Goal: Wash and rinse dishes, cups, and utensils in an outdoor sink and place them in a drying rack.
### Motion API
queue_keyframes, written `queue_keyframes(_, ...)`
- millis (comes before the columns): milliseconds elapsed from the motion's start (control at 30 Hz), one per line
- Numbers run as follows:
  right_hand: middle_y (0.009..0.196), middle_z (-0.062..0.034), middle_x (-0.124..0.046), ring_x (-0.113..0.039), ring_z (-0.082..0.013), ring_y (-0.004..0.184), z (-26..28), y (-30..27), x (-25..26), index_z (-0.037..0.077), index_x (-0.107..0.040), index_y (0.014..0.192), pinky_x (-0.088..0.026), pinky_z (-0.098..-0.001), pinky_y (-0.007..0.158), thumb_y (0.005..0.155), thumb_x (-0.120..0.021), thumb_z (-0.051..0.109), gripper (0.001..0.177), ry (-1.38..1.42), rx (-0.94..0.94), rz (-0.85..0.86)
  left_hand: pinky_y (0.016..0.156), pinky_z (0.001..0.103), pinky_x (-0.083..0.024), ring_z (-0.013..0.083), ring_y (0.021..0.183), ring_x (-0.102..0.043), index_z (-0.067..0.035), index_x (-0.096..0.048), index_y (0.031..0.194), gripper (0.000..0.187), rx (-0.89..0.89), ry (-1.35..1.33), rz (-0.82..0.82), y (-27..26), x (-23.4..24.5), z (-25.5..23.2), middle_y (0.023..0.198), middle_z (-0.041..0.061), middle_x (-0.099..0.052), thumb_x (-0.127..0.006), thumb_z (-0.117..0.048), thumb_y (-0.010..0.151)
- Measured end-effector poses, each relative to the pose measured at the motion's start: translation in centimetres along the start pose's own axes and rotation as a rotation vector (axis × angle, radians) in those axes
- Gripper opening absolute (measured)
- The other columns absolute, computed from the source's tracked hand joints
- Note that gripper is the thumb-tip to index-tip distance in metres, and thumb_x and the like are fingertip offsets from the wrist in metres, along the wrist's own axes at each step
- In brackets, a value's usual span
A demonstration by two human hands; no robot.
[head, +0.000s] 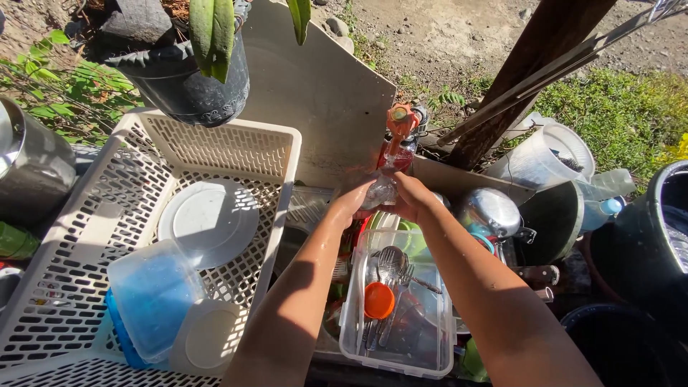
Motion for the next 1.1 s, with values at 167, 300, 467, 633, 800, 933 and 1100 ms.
queue_keyframes(167,0.113,-0.0099,-0.072,-0.07,-0.0258,0.102,0.0,0.7,-0.6,0.007,-0.066,0.122,-0.056,-0.0484,0.093,0.1,-0.057,0.029,0.032,0.022,0.03,0.039,0.05,0.031,-0.051,0.0166,0.071,-0.067,-0.013,-0.069,0.106,0.046,0.207,-0.121,-0.107,1.0,2.0,3.4,0.088,0.005,-0.071,-0.061,-0.057,0.094)
queue_keyframes(300,0.113,-0.0079,-0.073,-0.071,-0.0254,0.103,0.5,-0.2,-0.6,0.004,-0.069,0.12,-0.061,-0.0463,0.088,0.097,-0.061,0.019,0.029,-0.15,0.046,-0.006,0.036,0.028,-0.036,0.0174,0.051,-0.06,-0.02,-0.065,0.103,0.053,0.405,-0.335,0.003,1.5,0.5,6.3,0.072,0.001,-0.068,-0.046,-0.069,0.092)
queue_keyframes(467,0.108,-0.0049,-0.075,-0.072,-0.0224,0.1,2.0,-1.3,-0.5,0.007,-0.072,0.114,-0.061,-0.0431,0.081,0.083,-0.077,0.022,0.035,-0.342,0.152,-0.051,0.045,0.027,-0.044,0.0149,0.06,-0.064,-0.02,-0.065,0.112,0.057,0.426,-0.411,0.081,0.9,-0.8,6.5,0.084,-0.001,-0.07,-0.046,-0.071,0.093)
queue_keyframes(633,0.096,-0.0154,-0.075,-0.072,-0.0311,0.087,6.8,-5.9,-3.2,0.005,-0.073,0.108,-0.056,-0.0412,0.075,0.063,-0.089,0.035,0.056,-1.207,0.639,-0.381,0.058,0.034,-0.054,0.0179,0.07,-0.06,-0.014,-0.061,0.115,0.067,0.462,-0.121,-0.098,3.3,2.0,9.9,0.088,0.003,-0.061,-0.041,-0.076,0.097)
queue_keyframes(800,0.068,-0.0186,-0.066,-0.065,-0.0322,0.063,6.5,-3.5,-1.7,-0.006,-0.065,0.069,-0.05,-0.0425,0.065,0.077,-0.09,0.058,0.069,-1.303,0.411,-0.443,0.061,0.036,-0.052,0.0186,0.079,-0.063,-0.022,-0.06,0.123,0.055,0.237,-0.099,-0.19,3.3,3.0,7.2,0.095,0.002,-0.062,-0.042,-0.065,0.093)
queue_keyframes(933,0.061,-0.0103,-0.061,-0.055,-0.0222,0.057,4.0,0.8,1.3,-0.001,-0.066,0.064,-0.046,-0.045,0.056,0.074,-0.088,0.044,0.051,-0.896,0.351,-0.33,0.064,0.035,-0.051,0.0107,0.089,-0.063,-0.022,-0.063,0.125,0.051,0.253,-0.121,-0.131,-0.8,1.2,3.3,0.106,-0.002,-0.068,-0.051,-0.061,0.094)
queue_keyframes(1100,0.098,-0.0057,-0.075,-0.071,-0.0206,0.087,0.8,1.4,-0.1,0.01,-0.073,0.109,-0.058,-0.0421,0.076,0.085,-0.071,0.041,0.04,-0.312,0.221,0.08,0.098,0.043,-0.051,0.0212,0.113,-0.062,-0.016,-0.06,0.135,0.058,0.082,-0.143,-0.209,1.9,2.4,5.7,0.128,0.001,-0.065,-0.058,-0.06,0.097)
Point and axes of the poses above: each hand's wrist, its own y-axis towards the middle knuckle, its own x-axis out of the back of the hand, z = x × y, the point moved 9 cm from there along y, towards the middle knuckle
